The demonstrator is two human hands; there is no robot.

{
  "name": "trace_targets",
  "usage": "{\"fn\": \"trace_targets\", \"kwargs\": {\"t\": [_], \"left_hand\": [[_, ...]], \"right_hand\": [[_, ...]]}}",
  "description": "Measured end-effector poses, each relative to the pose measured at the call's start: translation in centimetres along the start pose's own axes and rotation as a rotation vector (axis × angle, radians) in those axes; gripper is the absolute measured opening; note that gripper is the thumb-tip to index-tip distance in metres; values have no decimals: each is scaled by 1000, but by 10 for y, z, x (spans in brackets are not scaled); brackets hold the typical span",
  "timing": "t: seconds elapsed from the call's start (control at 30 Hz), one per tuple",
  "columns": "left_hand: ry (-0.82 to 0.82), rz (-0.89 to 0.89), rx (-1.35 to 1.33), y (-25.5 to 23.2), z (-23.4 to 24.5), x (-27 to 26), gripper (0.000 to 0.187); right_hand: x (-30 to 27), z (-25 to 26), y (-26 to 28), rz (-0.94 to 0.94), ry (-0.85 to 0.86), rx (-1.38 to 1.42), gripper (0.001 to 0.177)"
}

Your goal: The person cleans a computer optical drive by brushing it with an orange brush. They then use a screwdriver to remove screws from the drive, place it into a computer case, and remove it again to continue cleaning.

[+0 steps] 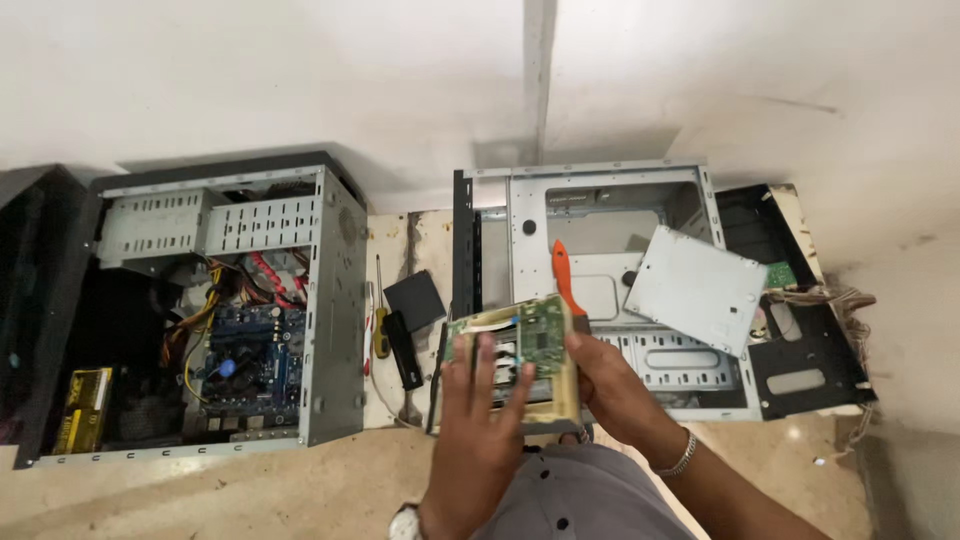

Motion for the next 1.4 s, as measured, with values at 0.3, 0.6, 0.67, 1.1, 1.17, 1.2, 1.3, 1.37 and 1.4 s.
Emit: {"fn": "trace_targets", "kwargs": {"t": [0.3, 0.6, 0.67, 1.1, 1.17, 1.2, 1.3, 1.37, 1.4], "left_hand": [[31, -154, 96, 37, -17, -20, 85], [11, -186, -136, 62, -16, -23, 85], [20, -196, -146, 65, -16, -25, 85], [185, -14, -159, 87, -30, -31, 80], [168, 22, -187, 86, -29, -30, 78], [166, 56, -219, 87, -30, -32, 77], [118, 87, -237, 82, -28, -27, 75], [96, 124, -228, 81, -29, -34, 82], [69, 139, -232, 79, -29, -34, 88]], "right_hand": [[27, -10, -39, 15, -130, -29, 49], [-13, -6, -14, 467, -578, -1192, 29], [2, 12, 3, 739, -666, -1278, 23], [52, 16, 38, 1276, -620, -1398, 26], [32, 54, 42, 1221, -649, -1399, 31], [27, 75, 43, 1150, -680, -1397, 37], [22, 149, 26, 926, -747, -1683, 85], [29, 172, 12, 1060, -640, -1664, 71], [29, 182, 10, 1191, -560, -1640, 57]]}}
Point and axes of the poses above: each hand's wrist, its own x-axis towards the middle knuckle, its own z-axis out of the back of the hand, y = z × x, the point moved 6 cm from there along x, towards the middle knuckle, and after that the axes turned 14 degrees about -y, right-handed, at the moved point
